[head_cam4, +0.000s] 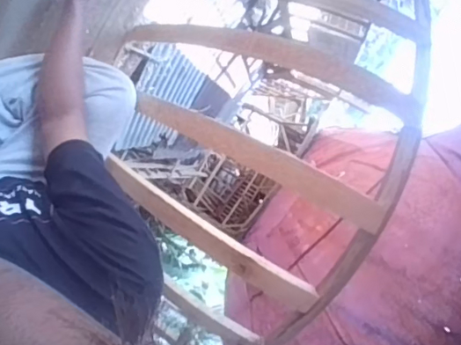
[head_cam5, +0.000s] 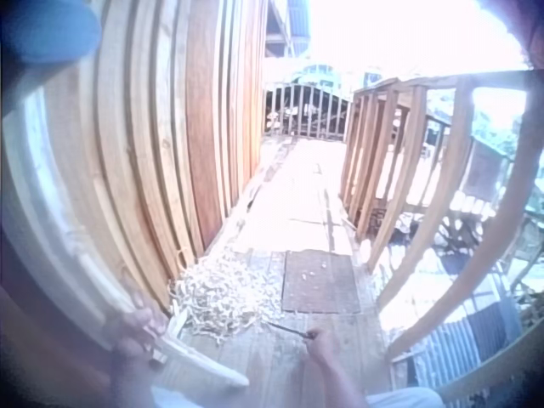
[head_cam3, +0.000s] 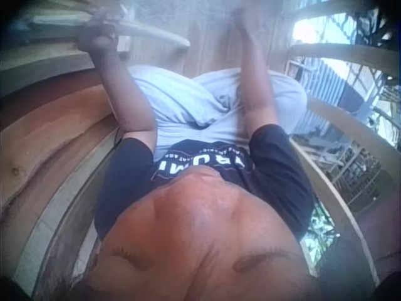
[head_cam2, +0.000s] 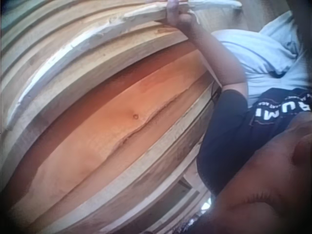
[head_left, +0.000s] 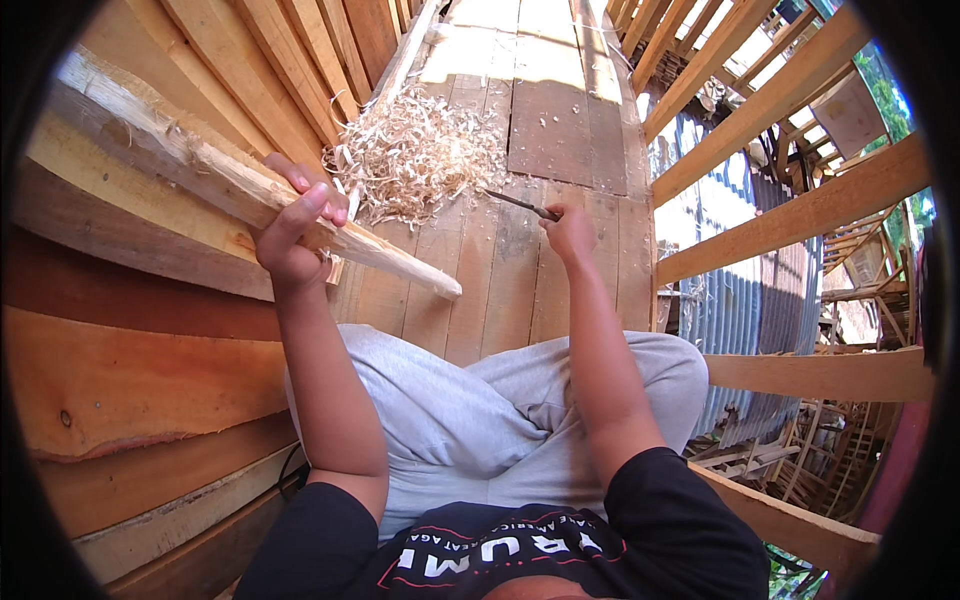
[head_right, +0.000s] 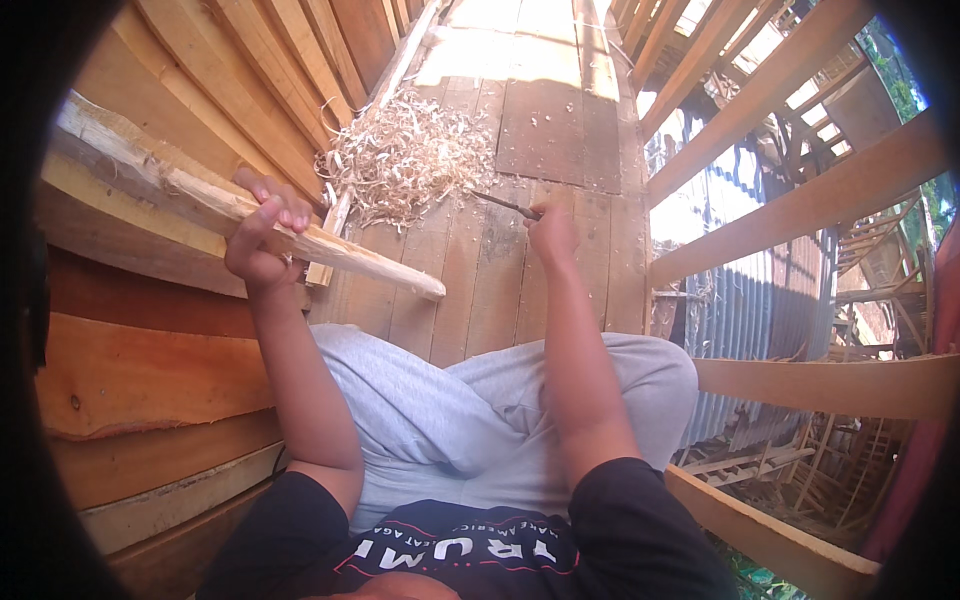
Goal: The person sits cross-legged and uses a small knife to shave and shape a long piece of wood. They hold the wood with one hand and repeatedly scrape the surface with the knife, producing wood shavings that accumulate on the floor.
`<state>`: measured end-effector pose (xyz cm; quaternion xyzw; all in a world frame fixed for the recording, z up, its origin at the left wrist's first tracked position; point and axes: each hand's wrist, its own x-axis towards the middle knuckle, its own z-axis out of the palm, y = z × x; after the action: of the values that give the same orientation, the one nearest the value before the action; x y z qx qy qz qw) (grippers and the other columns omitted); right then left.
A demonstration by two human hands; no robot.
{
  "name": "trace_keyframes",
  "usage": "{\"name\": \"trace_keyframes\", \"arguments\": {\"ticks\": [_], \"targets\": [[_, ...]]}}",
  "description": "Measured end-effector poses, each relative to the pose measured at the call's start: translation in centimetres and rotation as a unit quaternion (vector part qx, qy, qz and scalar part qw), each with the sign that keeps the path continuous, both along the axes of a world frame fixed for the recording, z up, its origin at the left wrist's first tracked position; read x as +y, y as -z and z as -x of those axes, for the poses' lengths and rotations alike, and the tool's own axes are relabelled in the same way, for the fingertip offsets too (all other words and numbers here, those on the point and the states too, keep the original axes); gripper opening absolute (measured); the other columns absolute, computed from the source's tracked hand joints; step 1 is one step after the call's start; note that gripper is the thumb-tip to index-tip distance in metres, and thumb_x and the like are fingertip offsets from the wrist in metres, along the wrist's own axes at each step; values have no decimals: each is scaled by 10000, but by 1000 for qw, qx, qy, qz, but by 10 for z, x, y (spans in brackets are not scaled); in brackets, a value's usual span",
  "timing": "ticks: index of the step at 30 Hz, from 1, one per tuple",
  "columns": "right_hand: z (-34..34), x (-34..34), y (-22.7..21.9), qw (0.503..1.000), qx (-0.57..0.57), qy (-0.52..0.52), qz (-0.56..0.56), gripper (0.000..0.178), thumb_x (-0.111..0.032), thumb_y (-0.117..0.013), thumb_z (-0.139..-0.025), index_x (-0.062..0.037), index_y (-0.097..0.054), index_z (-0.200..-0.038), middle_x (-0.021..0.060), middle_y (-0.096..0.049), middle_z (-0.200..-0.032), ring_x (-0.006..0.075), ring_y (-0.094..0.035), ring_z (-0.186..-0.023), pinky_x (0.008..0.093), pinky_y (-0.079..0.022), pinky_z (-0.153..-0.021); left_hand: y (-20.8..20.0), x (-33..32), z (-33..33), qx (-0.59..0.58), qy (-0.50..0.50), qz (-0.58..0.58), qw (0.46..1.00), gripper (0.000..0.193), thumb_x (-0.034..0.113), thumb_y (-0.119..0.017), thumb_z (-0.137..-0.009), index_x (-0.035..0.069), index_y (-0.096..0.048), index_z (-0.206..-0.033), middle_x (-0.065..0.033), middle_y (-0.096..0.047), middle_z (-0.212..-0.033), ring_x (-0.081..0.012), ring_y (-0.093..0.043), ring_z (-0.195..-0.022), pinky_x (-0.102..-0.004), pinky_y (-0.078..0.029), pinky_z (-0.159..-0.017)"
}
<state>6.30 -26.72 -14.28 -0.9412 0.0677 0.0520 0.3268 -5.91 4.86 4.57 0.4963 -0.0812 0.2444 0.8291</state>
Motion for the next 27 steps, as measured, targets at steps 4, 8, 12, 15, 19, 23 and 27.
{"name": "trace_keyframes", "arguments": {"ticks": [4, 8, 12, 15, 19, 23, 27], "targets": [[-12, -23, 1, 991, 29, -111, -61, 315, -40, -831, -668, -90, -766, -973, 64, -747, -860, 153, -680, -789, 304, -522, -728, -2, -1, 0, -3, -6, -9, 1000, 193, 41, -612, -736, 71, -458, -848, -32, -466, -670, -121, -494, -576, -279, -465, -569], [-7, -16, -3, 966, 146, -213, -29, 321, -39, -827, -673, -89, -762, -983, 84, -744, -886, 183, -686, -821, 321, -525, -750, -1, 2, 1, -2, -14, -16, 1000, 191, 41, -612, -733, 71, -461, -846, -28, -459, -673, -120, -491, -578, -278, -463, -569], [-5, -11, 16, 984, 81, -155, -29, 302, -46, -822, -681, -82, -762, -976, 89, -742, -873, 184, -685, -816, 323, -526, -748, -2, -3, 0, 2, -3, -2, 1000, 194, 43, -613, -730, 71, -462, -849, -26, -455, -674, -119, -490, -577, -278, -461, -569], [-3, 3, 17, 999, -51, 14, -11, 280, -48, -814, -696, -64, -759, -969, 83, -742, -853, 159, -675, -779, 306, -523, -719, 0, -1, 0, 8, -6, -1, 1000, 197, 42, -612, -727, 73, -461, -850, -27, -457, -677, -119, -490, -577, -279, -461, -569], [-17, -29, 18, 994, 35, -87, -61, 290, -46, -797, -718, -47, -742, -1002, 86, -739, -873, 161, -674, -772, 307, -519, -693, -1, 0, 0, 4, -5, -6, 1000, 198, 43, -611, -726, 73, -460, -851, -27, -457, -679, -119, -490, -577, -281, -461, -570], [-17, -40, 10, 971, 137, -193, -17, 293, -21, -801, -705, -44, -746, -992, 82, -737, -853, 152, -666, -755, 303, -511, -673, 0, 2, 0, 1, -5, -10, 1000, 197, 46, -610, -726, 70, -461, -852, -28, -458, -677, -119, -492, -579, -283, -464, -571], [-8, -20, -1, 999, 36, -1, -2, 310, 9, -821, -662, -50, -758, -959, 79, -739, -839, 150, -670, -758, 309, -518, -677, 0, 2, 1, 2, -8, -6, 1000, 192, 42, -608, -730, 69, -462, -851, -30, -462, -675, -120, -493, -579, -284, -465, -572]]}}
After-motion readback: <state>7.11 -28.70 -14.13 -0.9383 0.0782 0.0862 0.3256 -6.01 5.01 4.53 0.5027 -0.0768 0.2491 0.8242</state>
